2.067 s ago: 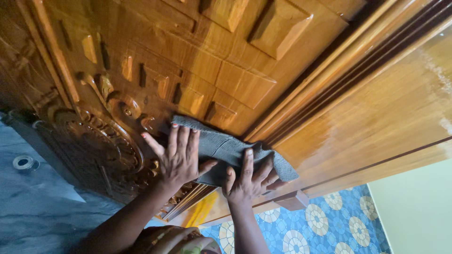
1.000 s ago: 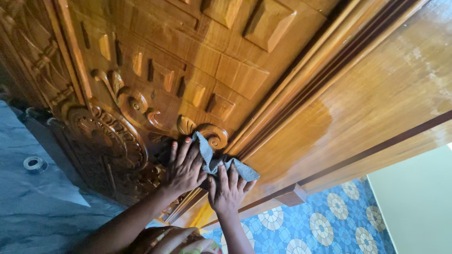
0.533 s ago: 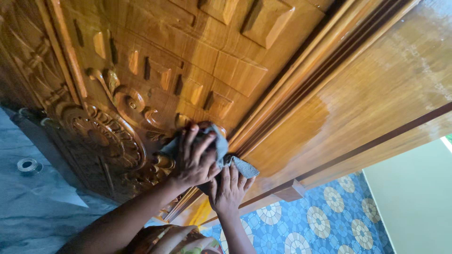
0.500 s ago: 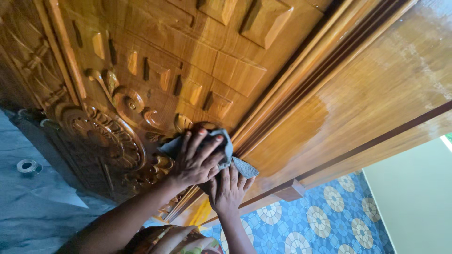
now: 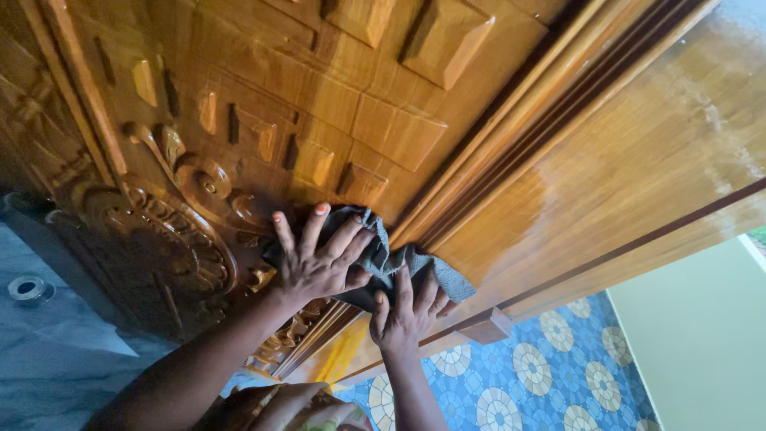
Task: The person wipes a large, ornately carved wooden door with a grey cloth. They systematically clean the surface, moving from the upper panels down to the lower carved sections, ensuring the cloth reaches into the intricate details of the woodwork.
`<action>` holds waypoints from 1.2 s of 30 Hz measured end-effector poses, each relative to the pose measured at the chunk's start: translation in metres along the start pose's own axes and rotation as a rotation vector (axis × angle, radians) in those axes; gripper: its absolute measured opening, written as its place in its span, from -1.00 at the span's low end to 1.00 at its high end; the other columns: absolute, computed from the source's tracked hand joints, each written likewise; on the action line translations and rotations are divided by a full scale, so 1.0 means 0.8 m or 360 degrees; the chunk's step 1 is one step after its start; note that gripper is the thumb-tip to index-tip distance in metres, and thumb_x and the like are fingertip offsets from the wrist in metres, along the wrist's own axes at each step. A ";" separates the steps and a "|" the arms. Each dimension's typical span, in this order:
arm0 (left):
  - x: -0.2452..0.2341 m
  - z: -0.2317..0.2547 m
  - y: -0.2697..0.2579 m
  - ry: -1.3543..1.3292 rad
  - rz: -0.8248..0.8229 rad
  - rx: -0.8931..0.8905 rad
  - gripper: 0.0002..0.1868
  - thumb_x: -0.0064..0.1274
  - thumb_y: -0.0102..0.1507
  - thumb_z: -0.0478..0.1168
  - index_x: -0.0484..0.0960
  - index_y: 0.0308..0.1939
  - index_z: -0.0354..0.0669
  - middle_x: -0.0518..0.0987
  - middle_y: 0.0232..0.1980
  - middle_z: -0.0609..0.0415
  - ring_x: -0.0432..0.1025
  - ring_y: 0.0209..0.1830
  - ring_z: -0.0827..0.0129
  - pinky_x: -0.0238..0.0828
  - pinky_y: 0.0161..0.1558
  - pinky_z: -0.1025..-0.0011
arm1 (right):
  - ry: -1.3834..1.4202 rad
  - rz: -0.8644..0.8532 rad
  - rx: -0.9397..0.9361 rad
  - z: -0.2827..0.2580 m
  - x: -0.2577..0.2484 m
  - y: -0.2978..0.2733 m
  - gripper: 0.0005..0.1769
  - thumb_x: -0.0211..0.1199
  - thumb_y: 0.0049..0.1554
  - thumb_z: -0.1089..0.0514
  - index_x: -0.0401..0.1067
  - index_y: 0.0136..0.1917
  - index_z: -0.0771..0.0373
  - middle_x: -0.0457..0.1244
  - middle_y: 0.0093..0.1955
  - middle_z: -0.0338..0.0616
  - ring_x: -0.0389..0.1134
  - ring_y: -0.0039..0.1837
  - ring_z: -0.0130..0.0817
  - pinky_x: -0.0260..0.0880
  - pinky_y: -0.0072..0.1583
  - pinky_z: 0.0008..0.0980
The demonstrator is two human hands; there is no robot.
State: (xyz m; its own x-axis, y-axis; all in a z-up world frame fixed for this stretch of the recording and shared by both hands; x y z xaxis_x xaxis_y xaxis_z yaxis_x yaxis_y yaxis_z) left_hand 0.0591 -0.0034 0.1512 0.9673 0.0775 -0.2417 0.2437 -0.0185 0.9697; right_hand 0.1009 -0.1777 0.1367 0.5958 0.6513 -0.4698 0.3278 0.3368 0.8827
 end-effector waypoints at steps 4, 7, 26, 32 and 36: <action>-0.012 -0.026 0.000 0.0129 -0.0003 -0.0203 -0.12 -0.48 0.43 0.54 0.55 0.41 0.03 0.18 0.56 0.12 -0.21 0.66 -0.13 -0.71 0.39 -0.58 | -0.0045 0.0068 0.0048 -0.014 -0.001 0.024 -0.33 -0.11 0.33 -0.30 0.31 0.50 0.11 -0.01 0.58 0.33 -0.18 0.66 0.38 -0.59 0.58 0.38; -0.016 -0.051 -0.012 0.0205 0.0011 -0.0310 -0.03 -0.50 0.41 0.57 0.55 0.32 -0.18 0.16 0.53 0.01 -0.25 0.65 -0.19 -0.68 0.37 -0.63 | -0.0091 0.0110 0.0039 -0.023 0.005 0.034 -0.32 -0.12 0.33 -0.36 0.33 0.51 0.05 -0.04 0.59 0.39 -0.20 0.65 0.40 -0.60 0.56 0.38; -0.015 -0.039 -0.118 0.0005 -0.0210 -0.0498 -0.43 -0.16 0.35 0.29 0.54 -0.07 -0.18 0.35 0.35 -0.13 -0.07 0.59 -0.33 -0.45 0.38 -0.67 | -0.0106 -0.0041 -0.0325 -0.072 0.052 -0.008 -0.55 0.33 0.16 -0.29 0.55 0.23 -0.10 0.28 0.24 -0.09 0.25 0.27 0.15 -0.46 0.52 0.43; 0.001 -0.005 -0.158 -0.0133 -0.0355 -0.0498 -0.53 -0.10 0.31 0.18 0.58 -0.01 -0.10 0.34 0.35 -0.10 -0.09 0.60 -0.36 -0.48 0.35 -0.70 | -0.0061 -0.0171 -0.0320 -0.075 0.062 -0.027 -0.50 0.31 0.11 -0.23 0.50 0.28 -0.08 0.28 0.28 -0.08 0.21 0.30 0.13 -0.50 0.51 0.42; 0.005 0.003 -0.152 -0.0110 -0.0355 -0.0488 -0.45 -0.15 0.33 0.20 0.61 0.18 -0.07 0.24 0.51 -0.04 -0.20 0.64 -0.29 -0.50 0.35 -0.67 | 0.0057 -0.0214 -0.0160 -0.061 0.058 -0.032 -0.41 0.28 0.18 -0.25 0.40 0.39 0.01 0.22 0.41 -0.02 0.11 0.49 0.22 -0.49 0.54 0.40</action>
State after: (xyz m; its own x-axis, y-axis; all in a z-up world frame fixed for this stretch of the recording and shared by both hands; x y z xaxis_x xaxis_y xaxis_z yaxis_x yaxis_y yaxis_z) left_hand 0.0332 -0.0036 0.0327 0.8978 -0.0216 -0.4399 0.4266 0.2909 0.8564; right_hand 0.0842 -0.1228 0.0930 0.5242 0.6191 -0.5847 0.3269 0.4877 0.8095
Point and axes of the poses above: each hand's wrist, its own y-axis towards the middle knuckle, its own x-axis out of the palm, z = x × y, the point moved 7 cm from there along y, towards the middle knuckle
